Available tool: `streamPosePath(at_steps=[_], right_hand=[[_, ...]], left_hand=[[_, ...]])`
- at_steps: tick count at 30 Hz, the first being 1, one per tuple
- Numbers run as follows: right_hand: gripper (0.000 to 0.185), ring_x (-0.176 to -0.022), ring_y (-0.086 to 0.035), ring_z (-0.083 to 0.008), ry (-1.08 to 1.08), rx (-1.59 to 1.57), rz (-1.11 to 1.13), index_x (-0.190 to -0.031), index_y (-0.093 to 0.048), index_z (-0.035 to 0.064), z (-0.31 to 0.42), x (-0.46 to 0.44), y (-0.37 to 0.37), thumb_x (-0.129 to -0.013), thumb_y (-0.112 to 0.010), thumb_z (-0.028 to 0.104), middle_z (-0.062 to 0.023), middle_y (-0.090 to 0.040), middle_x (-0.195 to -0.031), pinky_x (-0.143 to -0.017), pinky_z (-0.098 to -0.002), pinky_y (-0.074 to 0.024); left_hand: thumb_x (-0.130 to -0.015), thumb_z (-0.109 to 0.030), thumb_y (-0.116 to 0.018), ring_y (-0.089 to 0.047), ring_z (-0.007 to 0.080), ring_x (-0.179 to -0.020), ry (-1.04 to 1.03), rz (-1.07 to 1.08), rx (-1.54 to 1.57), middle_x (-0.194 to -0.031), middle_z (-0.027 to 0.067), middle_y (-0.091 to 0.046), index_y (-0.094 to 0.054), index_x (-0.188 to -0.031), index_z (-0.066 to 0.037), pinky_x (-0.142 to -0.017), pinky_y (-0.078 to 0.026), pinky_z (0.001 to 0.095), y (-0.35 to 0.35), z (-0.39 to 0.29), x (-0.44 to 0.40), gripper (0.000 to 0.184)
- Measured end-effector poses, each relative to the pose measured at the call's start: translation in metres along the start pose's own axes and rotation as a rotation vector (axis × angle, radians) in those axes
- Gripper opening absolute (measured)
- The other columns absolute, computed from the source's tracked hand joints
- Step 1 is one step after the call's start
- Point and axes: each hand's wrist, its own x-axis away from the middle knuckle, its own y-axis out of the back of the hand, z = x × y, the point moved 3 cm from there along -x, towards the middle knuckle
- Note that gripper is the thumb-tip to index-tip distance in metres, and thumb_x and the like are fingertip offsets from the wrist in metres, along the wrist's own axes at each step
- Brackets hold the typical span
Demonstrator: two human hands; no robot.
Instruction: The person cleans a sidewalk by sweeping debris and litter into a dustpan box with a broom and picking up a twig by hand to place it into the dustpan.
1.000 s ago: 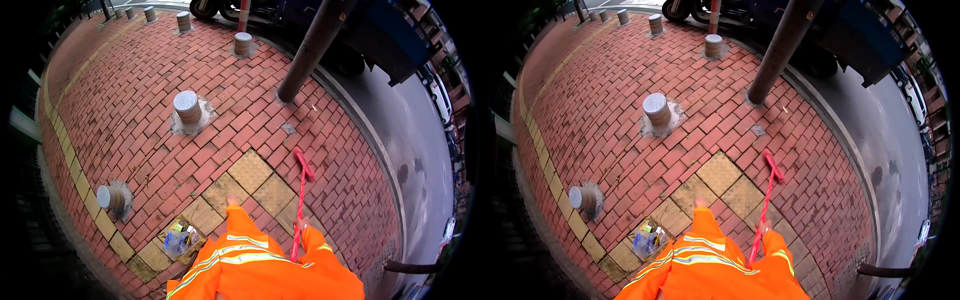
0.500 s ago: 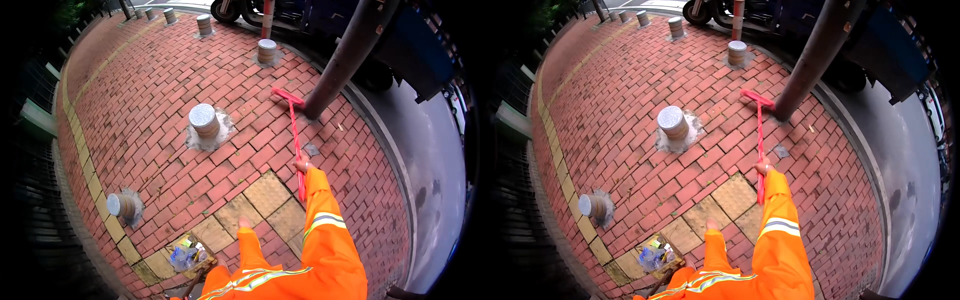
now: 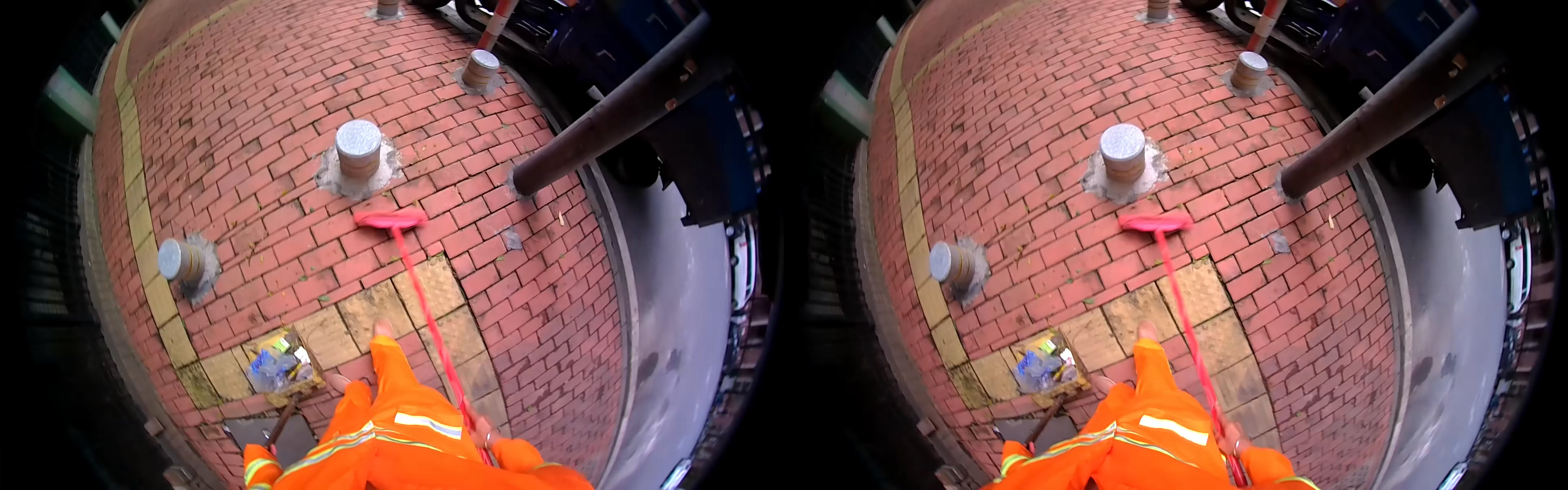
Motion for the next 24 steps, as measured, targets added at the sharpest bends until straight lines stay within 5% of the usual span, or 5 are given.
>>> streamPosePath(at_steps=[7, 13, 16, 22, 24], right_hand=[[0.064, -0.053, -0.042, -0.0027, -0.056, -0.343, 0.442, -0.132, -0.019, 0.0147, 0.126, 0.074, 0.016, -0.076, -0.05, 0.005, 0.0001, -0.051, -0.069, -0.044, -0.0171, -0.0325], [0.065, -0.06, -0.047, -0.0145, 0.363, 0.339, 0.24, -0.127, -0.028, 0.0134, 0.186, -0.077, -0.053, -0.068, -0.052, 0.005, -0.0119, -0.051, -0.066, -0.059, -0.0304, -0.0419], [0.059, -0.071, -0.055, -0.0357, 0.765, 0.357, -0.055, -0.121, -0.037, 0.0145, 0.271, -0.189, -0.111, -0.065, -0.056, 0.007, -0.0203, -0.056, -0.078, -0.065, -0.0378, -0.0444], [0.046, -0.041, -0.049, -0.02, 0.26, 0.219, 0.169, -0.113, -0.041, 0.0113, 0.386, -0.3, -0.202, -0.07, -0.053, 0.001, -0.0086, -0.049, -0.053, -0.036, -0.0324, -0.0393], [0.049, -0.038, -0.047, -0.0203, 0.494, 0.32, 0.043, -0.114, -0.039, 0.0146, 0.339, -0.301, -0.227, -0.069, -0.05, -0.002, -0.0081, -0.045, -0.049, -0.034, -0.033, -0.0371]], left_hand=[[-0.08, -0.002, -0.042, -0.052, 0.0291, -0.061, -0.08, 0.013, -0.007, -0.086, 0.0158, -0.049, -0.048, -0.089, 0.003, -0.044, -0.05, 0.0302, -0.012, -0.043, 0.109, 0.012], [-0.078, 0.002, -0.042, -0.054, 0.0324, -0.054, 0.115, -0.096, 0.045, -0.071, 0.0163, -0.051, -0.048, -0.078, 0.003, -0.041, -0.048, 0.0357, 0.02, -0.047, 0.1, 0.006], [-0.08, 0.001, -0.041, -0.056, 0.0305, -0.056, 0.131, -0.036, 0.013, -0.08, 0.0153, -0.052, -0.046, -0.089, 0.0, -0.043, -0.048, 0.034, 0.045, -0.046, 0.082, 0.01], [-0.073, 0.004, -0.048, -0.056, 0.0347, -0.053, 0.078, 0.059, 0.165, -0.078, 0.0188, -0.053, -0.043, -0.091, -0.006, -0.038, -0.046, 0.0413, 0.064, -0.025, 0.067, 0.021], [-0.071, 0.006, -0.049, -0.055, 0.0366, -0.052, 0.064, 0.118, 0.166, -0.079, 0.0187, -0.052, -0.043, -0.091, -0.007, -0.04, -0.047, 0.0439, 0.069, -0.024, 0.061, 0.024]])
